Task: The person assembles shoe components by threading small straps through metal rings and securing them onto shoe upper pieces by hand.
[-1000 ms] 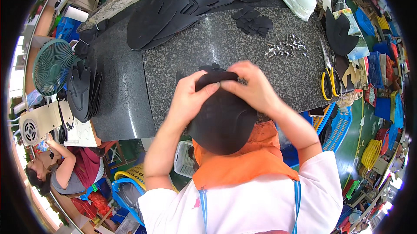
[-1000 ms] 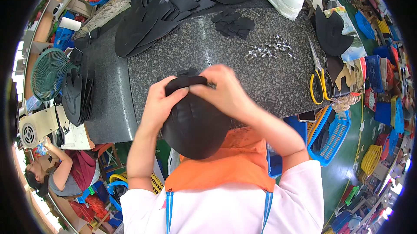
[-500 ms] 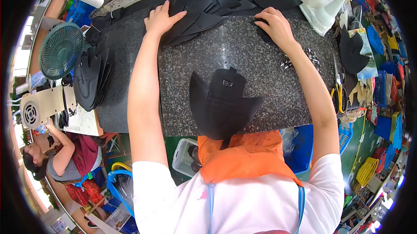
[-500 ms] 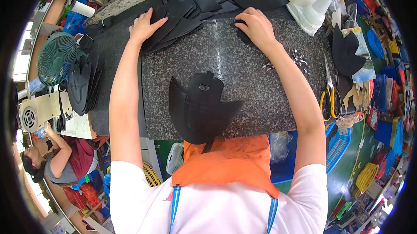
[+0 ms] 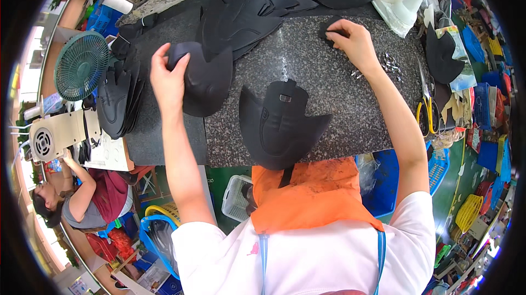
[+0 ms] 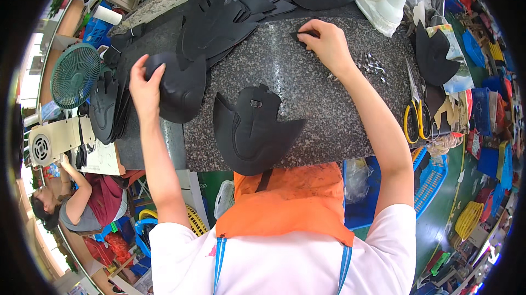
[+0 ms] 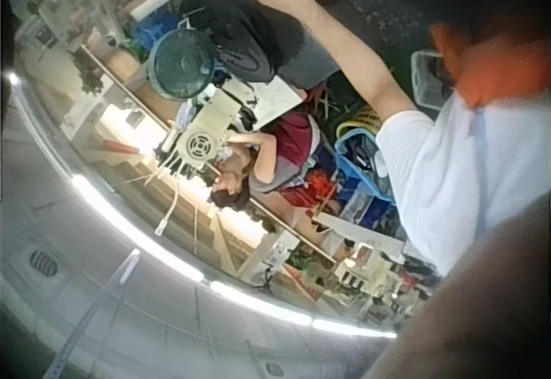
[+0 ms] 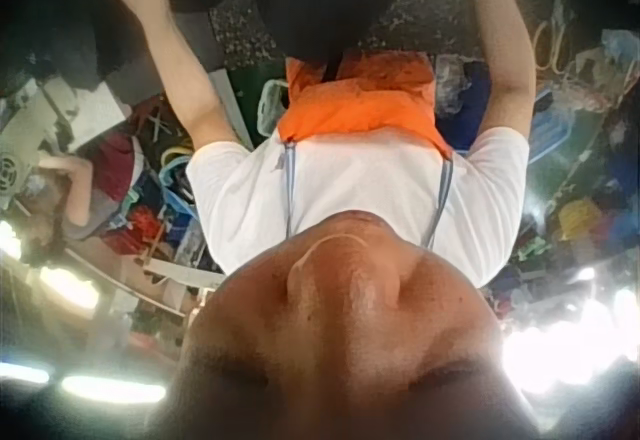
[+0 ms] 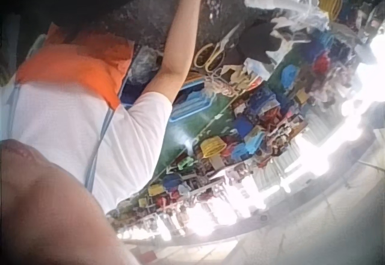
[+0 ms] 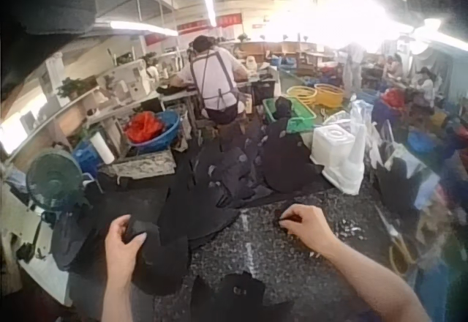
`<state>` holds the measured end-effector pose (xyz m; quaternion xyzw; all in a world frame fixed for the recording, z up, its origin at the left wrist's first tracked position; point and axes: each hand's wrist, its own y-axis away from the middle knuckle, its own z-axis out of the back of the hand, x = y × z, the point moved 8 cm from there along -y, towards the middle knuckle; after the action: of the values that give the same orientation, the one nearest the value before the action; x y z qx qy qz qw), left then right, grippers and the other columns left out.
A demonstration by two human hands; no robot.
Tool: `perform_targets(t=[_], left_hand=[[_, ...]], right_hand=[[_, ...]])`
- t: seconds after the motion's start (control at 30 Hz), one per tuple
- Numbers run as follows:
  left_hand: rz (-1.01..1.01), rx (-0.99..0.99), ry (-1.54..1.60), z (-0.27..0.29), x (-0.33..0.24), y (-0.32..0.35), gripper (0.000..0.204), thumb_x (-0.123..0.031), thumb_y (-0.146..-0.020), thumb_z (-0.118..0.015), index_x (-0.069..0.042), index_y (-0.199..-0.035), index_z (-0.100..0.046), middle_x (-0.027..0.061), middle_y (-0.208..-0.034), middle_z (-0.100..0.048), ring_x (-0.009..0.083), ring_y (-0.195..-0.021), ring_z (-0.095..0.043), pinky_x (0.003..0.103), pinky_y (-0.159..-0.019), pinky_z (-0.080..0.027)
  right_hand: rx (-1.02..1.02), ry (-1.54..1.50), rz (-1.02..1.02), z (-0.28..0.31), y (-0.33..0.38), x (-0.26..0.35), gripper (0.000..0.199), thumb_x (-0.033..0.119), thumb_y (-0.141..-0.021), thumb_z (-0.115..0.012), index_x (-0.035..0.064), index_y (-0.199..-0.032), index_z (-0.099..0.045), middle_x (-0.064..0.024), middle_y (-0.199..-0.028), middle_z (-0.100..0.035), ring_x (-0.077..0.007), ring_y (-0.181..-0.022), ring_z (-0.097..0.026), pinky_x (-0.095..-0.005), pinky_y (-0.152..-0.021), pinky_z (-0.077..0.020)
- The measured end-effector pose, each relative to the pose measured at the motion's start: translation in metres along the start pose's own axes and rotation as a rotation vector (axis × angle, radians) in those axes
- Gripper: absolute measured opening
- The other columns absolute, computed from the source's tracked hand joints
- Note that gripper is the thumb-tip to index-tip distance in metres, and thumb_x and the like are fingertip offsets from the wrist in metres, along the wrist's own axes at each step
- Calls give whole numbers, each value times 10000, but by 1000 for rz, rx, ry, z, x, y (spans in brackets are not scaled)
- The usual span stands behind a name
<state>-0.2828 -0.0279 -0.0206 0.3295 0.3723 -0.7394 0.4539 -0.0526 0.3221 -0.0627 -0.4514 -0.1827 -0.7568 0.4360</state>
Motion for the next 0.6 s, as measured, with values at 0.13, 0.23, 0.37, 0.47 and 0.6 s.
perform_targets(t=[0.13,0.23,0.37,0.47,0.6], left_hand=[[5,237,184,4,-89,48,390,-31,-866,-639,-7,-1242,-544,68,-1120,-584,105,-972,-569,244,-846,-477],[-95,523,83,-39,-112,97,662,-104,-760,-742,-31,-1342,-436,119,-1256,-515,202,-1177,-492,333,-1020,-386],[199,888,551,-102,-97,150,753,24,-737,-723,-12,-1397,-362,128,-1250,-544,170,-1142,-529,310,-971,-428],[314,931,573,-115,-99,160,562,71,-763,-679,4,-1281,-471,81,-1094,-628,121,-983,-607,261,-856,-492],[346,987,496,-121,-106,164,316,81,-775,-674,12,-1071,-585,34,-950,-664,81,-838,-641,218,-734,-528]], right_hand=[[-15,-279,-196,17,25,-6,144,79,-869,-640,-21,-973,-645,-72,-825,-692,-113,-682,-648,-239,-625,-519],[90,-468,-200,1,41,44,139,64,-882,-627,-26,-987,-631,-82,-834,-689,-110,-699,-644,-232,-644,-525],[436,-549,-150,-20,80,109,88,45,-861,-644,-22,-917,-645,-75,-815,-680,-108,-695,-632,-236,-644,-519],[647,-172,110,-31,105,133,135,64,-785,-674,8,-907,-663,-78,-758,-664,-150,-665,-635,-291,-621,-499],[432,78,446,-25,110,143,104,72,-750,-653,40,-846,-628,-113,-779,-622,-299,-686,-631,-395,-624,-499]])
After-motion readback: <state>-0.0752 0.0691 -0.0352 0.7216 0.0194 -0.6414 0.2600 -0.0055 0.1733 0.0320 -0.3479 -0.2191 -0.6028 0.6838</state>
